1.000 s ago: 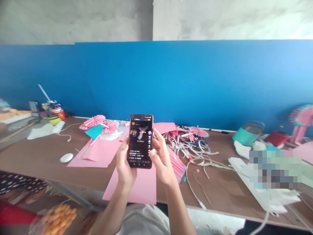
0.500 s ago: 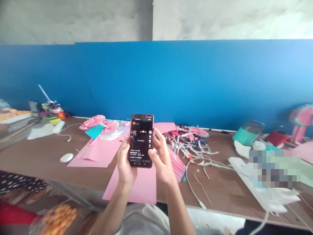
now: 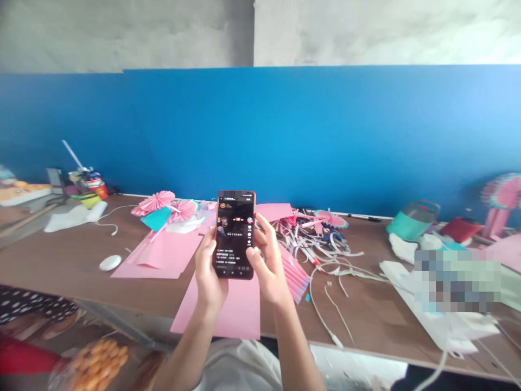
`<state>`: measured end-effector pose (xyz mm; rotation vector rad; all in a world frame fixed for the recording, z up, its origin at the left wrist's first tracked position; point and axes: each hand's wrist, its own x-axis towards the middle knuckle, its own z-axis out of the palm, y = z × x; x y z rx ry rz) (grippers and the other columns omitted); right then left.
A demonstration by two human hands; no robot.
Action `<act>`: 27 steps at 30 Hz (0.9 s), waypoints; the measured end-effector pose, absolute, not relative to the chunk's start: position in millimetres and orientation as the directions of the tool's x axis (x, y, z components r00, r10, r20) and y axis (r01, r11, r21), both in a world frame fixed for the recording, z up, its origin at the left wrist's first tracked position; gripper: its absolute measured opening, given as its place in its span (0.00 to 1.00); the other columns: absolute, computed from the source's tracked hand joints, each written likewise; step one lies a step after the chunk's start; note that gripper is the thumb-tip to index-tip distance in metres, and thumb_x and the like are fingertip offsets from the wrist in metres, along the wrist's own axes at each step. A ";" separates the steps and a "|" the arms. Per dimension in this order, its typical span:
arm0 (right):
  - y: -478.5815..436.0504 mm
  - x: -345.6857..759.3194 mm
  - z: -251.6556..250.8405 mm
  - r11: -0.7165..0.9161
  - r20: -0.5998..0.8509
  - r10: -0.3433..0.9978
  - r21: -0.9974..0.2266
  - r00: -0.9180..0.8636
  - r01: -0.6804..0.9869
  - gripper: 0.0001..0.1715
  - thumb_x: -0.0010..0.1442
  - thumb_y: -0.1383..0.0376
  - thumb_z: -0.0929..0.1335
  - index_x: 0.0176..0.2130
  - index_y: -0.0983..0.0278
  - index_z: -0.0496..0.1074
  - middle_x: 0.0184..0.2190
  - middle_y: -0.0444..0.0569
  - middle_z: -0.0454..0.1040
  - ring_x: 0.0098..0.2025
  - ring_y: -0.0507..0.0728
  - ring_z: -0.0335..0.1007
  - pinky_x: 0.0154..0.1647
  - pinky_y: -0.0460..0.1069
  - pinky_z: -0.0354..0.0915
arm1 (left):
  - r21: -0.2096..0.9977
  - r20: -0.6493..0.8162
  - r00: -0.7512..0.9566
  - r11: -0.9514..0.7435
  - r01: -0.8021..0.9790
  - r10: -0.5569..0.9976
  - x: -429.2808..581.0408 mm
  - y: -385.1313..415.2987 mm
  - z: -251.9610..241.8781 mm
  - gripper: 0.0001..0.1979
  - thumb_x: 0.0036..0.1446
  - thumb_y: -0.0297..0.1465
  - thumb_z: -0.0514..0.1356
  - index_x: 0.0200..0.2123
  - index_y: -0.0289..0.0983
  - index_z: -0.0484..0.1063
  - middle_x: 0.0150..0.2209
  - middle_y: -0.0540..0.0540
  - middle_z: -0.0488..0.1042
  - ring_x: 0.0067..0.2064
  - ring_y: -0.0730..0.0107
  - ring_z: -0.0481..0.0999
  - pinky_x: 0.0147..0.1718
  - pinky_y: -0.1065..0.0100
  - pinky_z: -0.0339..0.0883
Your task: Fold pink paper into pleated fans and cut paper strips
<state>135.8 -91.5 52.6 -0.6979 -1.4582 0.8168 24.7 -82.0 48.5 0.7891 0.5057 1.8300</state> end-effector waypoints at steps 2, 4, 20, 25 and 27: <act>-91.7 135.6 52.9 0.564 0.566 0.823 -0.824 -0.053 -0.058 0.38 0.67 0.52 0.67 0.69 0.55 0.52 0.66 0.57 0.65 0.66 0.67 0.63 0.62 0.64 0.64 | 0.661 0.293 -0.239 -0.377 -0.649 0.926 23.9 -80.9 46.2 0.18 0.62 0.38 0.56 0.51 0.38 0.77 0.47 0.43 0.79 0.51 0.55 0.77 0.49 0.61 0.69; -91.8 135.7 52.9 0.564 0.567 0.822 -0.823 -0.054 -0.064 0.38 0.67 0.52 0.67 0.69 0.55 0.52 0.65 0.58 0.65 0.65 0.67 0.64 0.62 0.64 0.65 | 0.659 0.310 -0.225 -0.379 -0.650 0.924 23.2 -80.2 44.8 0.18 0.62 0.38 0.56 0.52 0.38 0.76 0.48 0.43 0.79 0.51 0.55 0.77 0.49 0.61 0.69; -90.2 136.7 51.8 0.557 0.562 0.825 -0.826 -0.055 -0.082 0.37 0.67 0.55 0.67 0.69 0.56 0.52 0.66 0.57 0.64 0.66 0.66 0.63 0.62 0.63 0.64 | 0.622 0.305 -0.223 -0.371 -0.689 0.926 24.3 -76.6 40.7 0.17 0.64 0.38 0.56 0.50 0.39 0.77 0.49 0.44 0.79 0.54 0.55 0.76 0.51 0.62 0.69; -89.7 136.5 51.6 0.558 0.563 0.824 -0.825 -0.054 -0.090 0.36 0.67 0.55 0.68 0.69 0.55 0.54 0.66 0.56 0.65 0.65 0.67 0.63 0.61 0.63 0.64 | 0.637 0.301 -0.237 -0.380 -0.671 0.924 24.1 -77.4 42.0 0.19 0.63 0.37 0.56 0.53 0.38 0.76 0.49 0.44 0.79 0.54 0.53 0.76 0.50 0.61 0.69; -89.3 136.3 51.1 0.555 0.562 0.825 -0.826 -0.057 -0.098 0.36 0.67 0.55 0.68 0.69 0.54 0.54 0.66 0.56 0.64 0.65 0.67 0.63 0.61 0.63 0.64 | 0.644 0.302 -0.234 -0.379 -0.665 0.924 24.0 -77.5 41.9 0.19 0.63 0.37 0.56 0.54 0.39 0.75 0.50 0.44 0.79 0.55 0.53 0.76 0.51 0.61 0.69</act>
